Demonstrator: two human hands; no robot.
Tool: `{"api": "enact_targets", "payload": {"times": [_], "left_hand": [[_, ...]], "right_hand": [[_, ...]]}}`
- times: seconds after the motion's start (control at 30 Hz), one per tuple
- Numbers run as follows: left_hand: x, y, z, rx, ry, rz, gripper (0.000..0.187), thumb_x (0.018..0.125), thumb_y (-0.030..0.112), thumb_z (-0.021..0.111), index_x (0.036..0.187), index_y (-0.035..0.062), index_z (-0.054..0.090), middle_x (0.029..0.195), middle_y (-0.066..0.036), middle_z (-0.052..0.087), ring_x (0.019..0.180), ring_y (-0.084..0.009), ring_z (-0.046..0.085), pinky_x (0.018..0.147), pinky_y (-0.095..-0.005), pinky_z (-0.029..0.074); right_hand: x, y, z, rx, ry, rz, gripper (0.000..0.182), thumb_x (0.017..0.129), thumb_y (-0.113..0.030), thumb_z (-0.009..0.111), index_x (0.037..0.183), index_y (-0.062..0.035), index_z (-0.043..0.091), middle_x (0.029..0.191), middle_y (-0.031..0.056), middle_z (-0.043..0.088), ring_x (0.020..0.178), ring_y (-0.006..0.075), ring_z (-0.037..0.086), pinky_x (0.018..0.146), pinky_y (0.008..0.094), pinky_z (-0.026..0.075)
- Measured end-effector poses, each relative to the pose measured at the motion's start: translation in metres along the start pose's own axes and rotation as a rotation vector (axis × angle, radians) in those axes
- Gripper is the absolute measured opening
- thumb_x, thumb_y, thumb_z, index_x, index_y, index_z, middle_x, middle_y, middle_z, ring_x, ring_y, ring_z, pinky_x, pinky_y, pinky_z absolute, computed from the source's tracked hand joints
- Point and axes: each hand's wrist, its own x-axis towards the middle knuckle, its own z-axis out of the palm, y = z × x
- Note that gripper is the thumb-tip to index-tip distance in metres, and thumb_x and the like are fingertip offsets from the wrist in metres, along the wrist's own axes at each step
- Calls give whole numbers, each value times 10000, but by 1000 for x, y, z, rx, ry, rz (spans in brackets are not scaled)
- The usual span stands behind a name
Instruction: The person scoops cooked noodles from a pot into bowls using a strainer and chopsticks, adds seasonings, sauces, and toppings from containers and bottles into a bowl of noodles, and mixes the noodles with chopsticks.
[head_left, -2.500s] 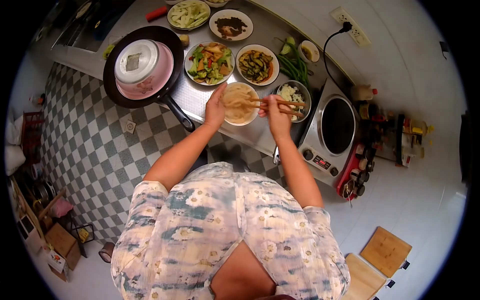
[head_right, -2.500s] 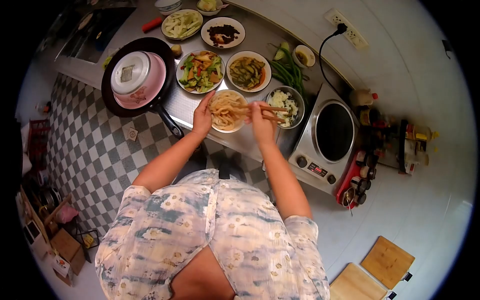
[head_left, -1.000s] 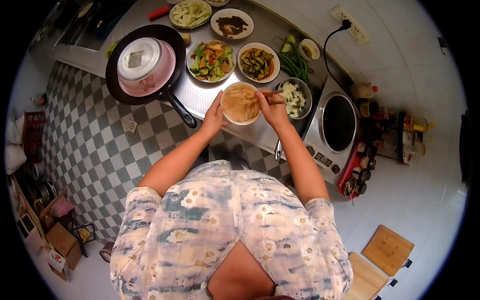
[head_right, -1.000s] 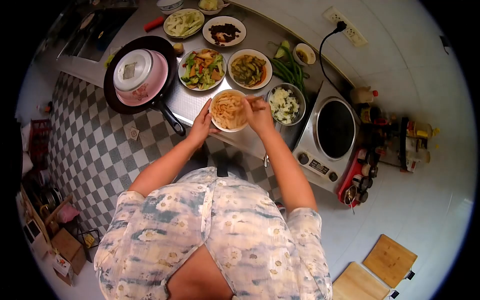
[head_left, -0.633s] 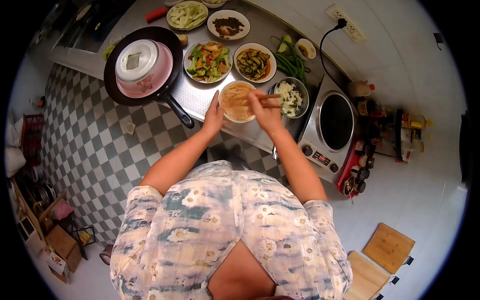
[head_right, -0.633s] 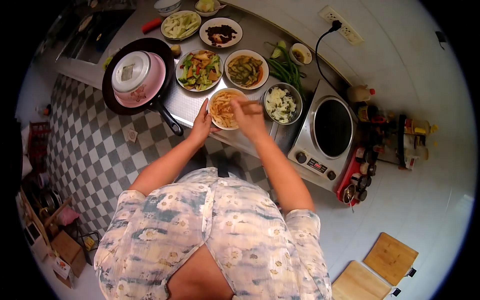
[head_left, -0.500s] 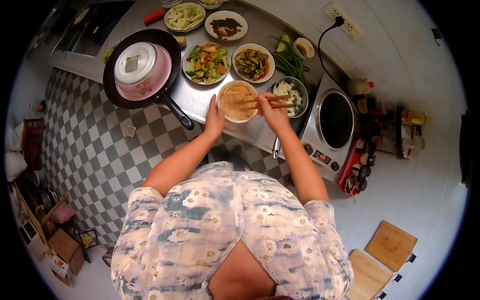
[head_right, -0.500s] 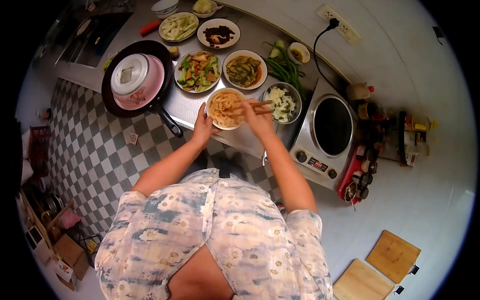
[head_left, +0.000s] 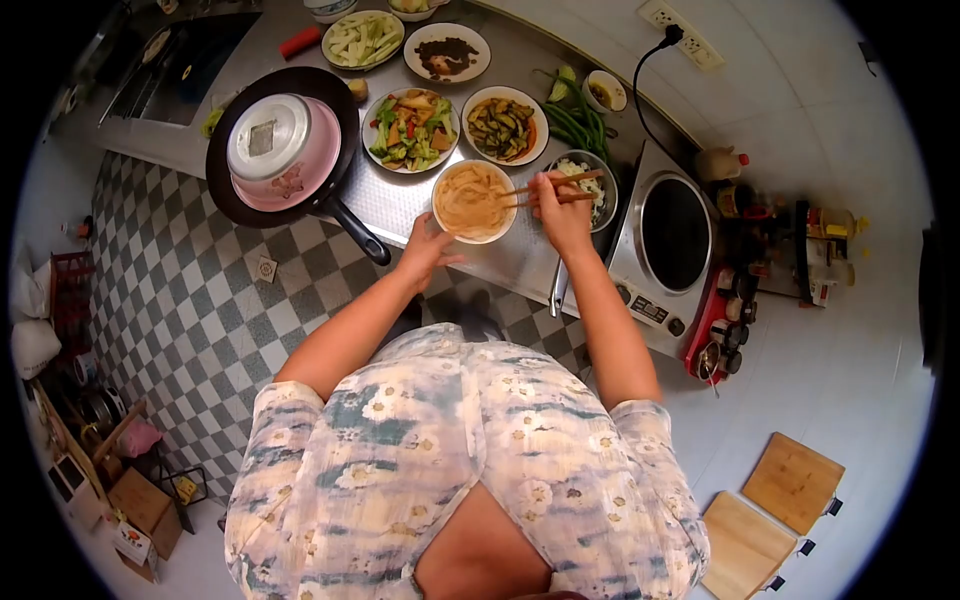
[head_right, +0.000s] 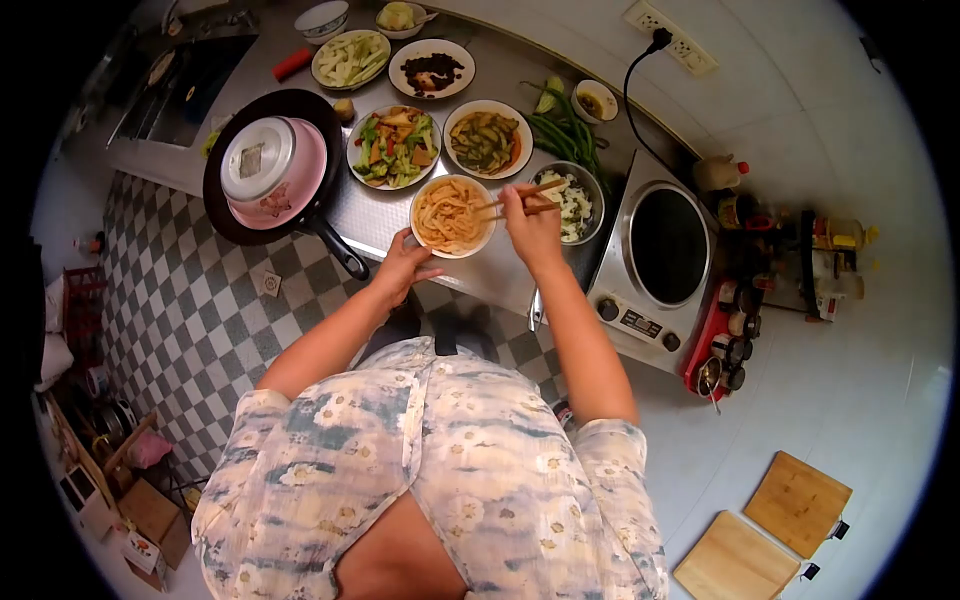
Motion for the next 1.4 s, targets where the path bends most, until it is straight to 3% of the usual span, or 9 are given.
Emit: {"api": "enact_targets", "payload": {"times": [0.13,0.27,0.37,0.73,0.8,0.93,1.03,1.13,1.4], "left_hand": [[6,8,3,-53,-13,-1,635,930,6,477,1442,63,104,1220,-171,517,1073,-286,588,868,-398,565],[0,6,9,-165,21,-21,577,937,-4,466,1427,40,166,1234,-156,518,1103,-283,573,896,-396,548],[13,-13,4,-208,-106,-71,515,937,-20,449,1403,24,234,1288,-142,488,1144,-275,548,928,-406,523],[7,-14,19,-469,-119,-63,490,891,-117,390,1359,-14,289,1353,-161,425,1240,-318,462,1039,-476,423],[5,-13,18,-448,-158,-46,474,906,-57,416,1361,-1,295,1354,-159,423,1236,-320,467,1031,-484,425],[-6,7,11,-326,-130,-85,524,951,124,431,1426,33,228,1399,-150,392,1291,-322,404,1044,-499,369],[3,18,14,27,151,247,560,983,275,391,1463,48,214,1451,-127,350,1359,-272,306,1093,-430,272],[40,23,-2,427,-19,553,566,1002,361,336,1460,39,256,1488,-105,305,1392,-218,233,1118,-337,192],[51,19,4,353,-14,563,572,1010,398,291,1399,-17,357,1474,-125,327,1376,-217,274,1122,-294,188]], "right_hand": [[-9,38,54,-232,39,-406,173,899,-132,592,921,24,665,809,70,699,729,133,659,638,244,509],[0,9,15,15,-85,-94,221,942,-209,549,905,-14,647,735,35,661,622,102,575,574,239,457],[14,-23,13,25,1,-125,147,911,-105,573,909,4,671,825,97,689,736,127,643,660,257,485],[14,-9,48,-54,-156,-207,220,896,-199,606,895,10,676,852,139,698,728,176,672,658,283,505],[6,7,59,-134,-150,-304,238,914,-230,583,930,-5,660,835,99,697,725,157,658,644,304,509],[-6,-22,-5,99,-87,112,275,961,-261,491,963,-25,633,816,63,664,669,121,622,573,246,497],[-21,0,-17,228,4,224,257,977,-233,461,930,-24,603,787,83,630,575,140,596,473,227,480],[-31,55,25,379,172,327,262,978,-227,468,937,6,582,784,110,627,546,163,595,468,254,503],[-22,36,32,420,159,78,308,968,-265,509,940,32,581,767,115,626,619,160,625,557,262,528]]}}
